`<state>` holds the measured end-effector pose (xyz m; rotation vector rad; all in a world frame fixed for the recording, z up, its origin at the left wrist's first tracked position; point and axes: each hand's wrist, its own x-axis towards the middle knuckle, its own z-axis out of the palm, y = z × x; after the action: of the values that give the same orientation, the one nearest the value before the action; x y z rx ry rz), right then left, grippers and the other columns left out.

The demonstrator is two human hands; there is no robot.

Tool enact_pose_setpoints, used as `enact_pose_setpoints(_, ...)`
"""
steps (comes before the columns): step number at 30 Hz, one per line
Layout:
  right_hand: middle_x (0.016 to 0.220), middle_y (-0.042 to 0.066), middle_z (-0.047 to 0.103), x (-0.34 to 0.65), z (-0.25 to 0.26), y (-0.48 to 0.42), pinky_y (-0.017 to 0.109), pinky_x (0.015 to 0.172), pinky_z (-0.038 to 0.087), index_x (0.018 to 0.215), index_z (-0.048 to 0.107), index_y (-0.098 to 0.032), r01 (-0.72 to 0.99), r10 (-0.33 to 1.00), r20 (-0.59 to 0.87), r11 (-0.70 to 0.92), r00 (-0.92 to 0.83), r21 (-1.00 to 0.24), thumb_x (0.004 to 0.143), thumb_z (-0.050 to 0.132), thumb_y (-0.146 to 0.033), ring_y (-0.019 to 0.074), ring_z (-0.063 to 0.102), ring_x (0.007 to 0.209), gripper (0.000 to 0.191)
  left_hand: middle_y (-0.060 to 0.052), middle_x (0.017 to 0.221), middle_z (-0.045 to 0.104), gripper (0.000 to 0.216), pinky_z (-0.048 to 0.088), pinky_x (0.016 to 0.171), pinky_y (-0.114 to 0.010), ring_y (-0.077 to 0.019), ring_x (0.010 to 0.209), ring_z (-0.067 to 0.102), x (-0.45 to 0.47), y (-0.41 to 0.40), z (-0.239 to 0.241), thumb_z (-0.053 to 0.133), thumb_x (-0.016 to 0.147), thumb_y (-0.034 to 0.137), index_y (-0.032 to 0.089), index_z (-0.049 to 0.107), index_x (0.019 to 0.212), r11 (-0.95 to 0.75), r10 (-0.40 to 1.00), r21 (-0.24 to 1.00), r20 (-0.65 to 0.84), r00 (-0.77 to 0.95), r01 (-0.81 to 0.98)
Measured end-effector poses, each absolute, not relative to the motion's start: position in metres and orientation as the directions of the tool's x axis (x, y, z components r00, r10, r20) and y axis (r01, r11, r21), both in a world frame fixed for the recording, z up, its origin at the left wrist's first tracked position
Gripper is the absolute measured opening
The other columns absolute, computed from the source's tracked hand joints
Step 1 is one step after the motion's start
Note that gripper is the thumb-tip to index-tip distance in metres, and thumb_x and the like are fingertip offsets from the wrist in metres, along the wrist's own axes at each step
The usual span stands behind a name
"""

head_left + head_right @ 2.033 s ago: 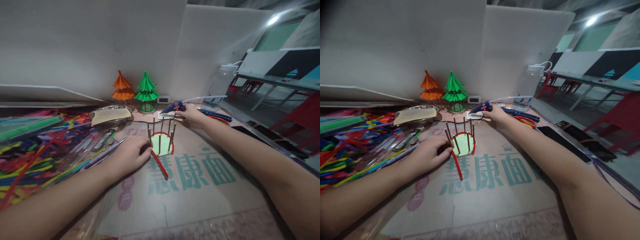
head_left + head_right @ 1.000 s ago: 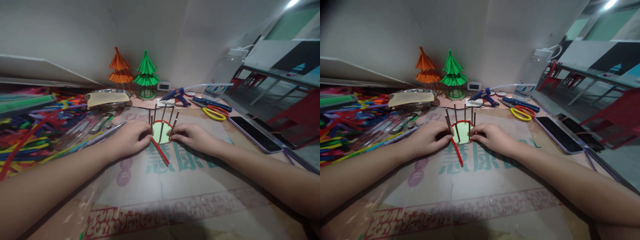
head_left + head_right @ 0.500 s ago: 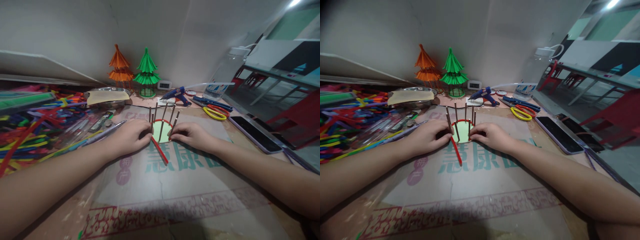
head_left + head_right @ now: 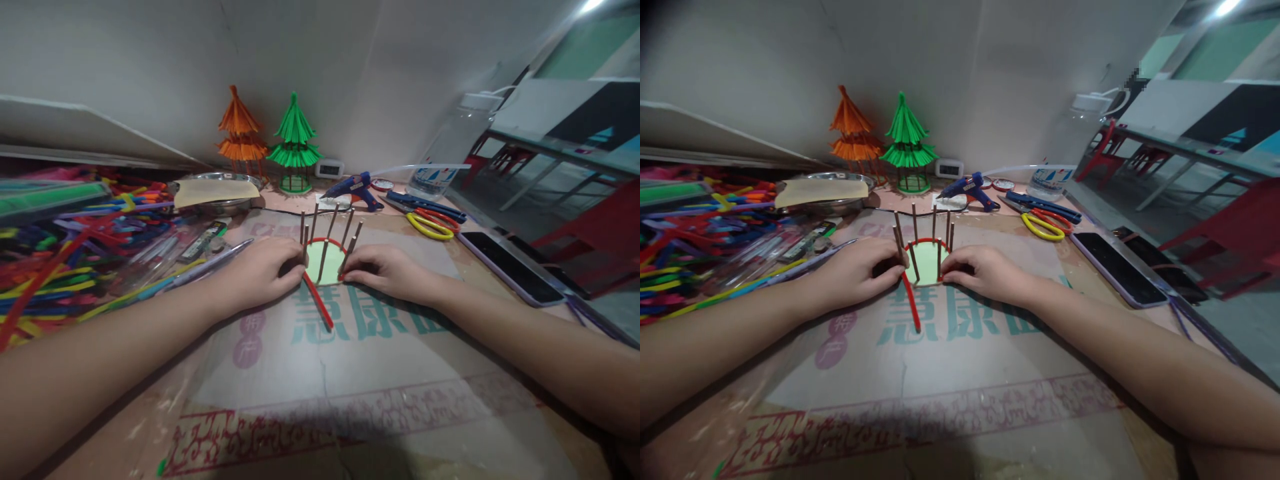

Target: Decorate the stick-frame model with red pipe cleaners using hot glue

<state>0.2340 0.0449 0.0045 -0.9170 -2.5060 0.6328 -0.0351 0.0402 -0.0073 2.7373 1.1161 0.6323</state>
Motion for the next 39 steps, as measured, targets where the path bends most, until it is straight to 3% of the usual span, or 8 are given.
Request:
enact_pose_setpoints(6,0.099,0.005,0.076,0.238,0.003,0.045,0.028,0.081,0.052,0.101,0.073,-0.022,0.498,0.597,0.278,0.792,-0.753,-0.353,0.095,0.055,-0.023,0.0169,0.069,0.089,0.019,-0.008,0.094,0.070,0.022,0.047,0.080,-0.036,-0.0234,0.087,0.064,-0.036,0.041,-0.008,0.048,0.091,0.030,0.017,0.065,0.096,-0.722,0.691,0.258,0.318,0.650,0.642)
enact_pose_setpoints(13,0.093,0.006,0.076,0.232,-0.002,0.044,0.028,0.076,0.051,0.097,0.073,-0.022,0.576,0.635,0.307,0.772,-0.709,-0.267,0.094,0.055,-0.025,0.0184,0.070,0.086,0.018,-0.007,0.093,0.070,0.019,0.046,0.079,-0.036,-0.0228,0.086,0.064,-0.036,0.042,-0.008,0.049,0.091,0.030,0.018,0.063,0.093,-0.721,0.691,0.253,0.320,0.648,0.645)
enact_pose_setpoints(29,0.091,0.005,0.076,0.229,0.000,0.041,0.027,0.075,0.050,0.096,0.074,-0.021,0.560,0.692,0.251,0.705,-0.677,-0.436,0.093,0.061,-0.027,0.0169,0.068,0.081,0.015,-0.006,0.091,0.071,0.018,0.045,0.077,-0.035,-0.0222,0.083,0.063,-0.036,0.042,-0.009,0.049,0.091,0.030,0.018,0.063,0.090,-0.724,0.688,0.242,0.331,0.646,0.646)
enact_pose_setpoints(39,0.073,0.000,0.069,0.226,0.004,0.038,0.023,0.060,0.042,0.092,0.073,-0.019,0.595,0.750,0.136,0.609,-0.648,-0.524,0.091,0.060,-0.028,0.0114,0.057,0.061,0.015,-0.006,0.090,0.069,0.019,0.044,0.076,-0.035,-0.0226,0.084,0.063,-0.036,0.042,-0.009,0.048,0.092,0.029,0.018,0.063,0.092,-0.724,0.687,0.239,0.330,0.647,0.647)
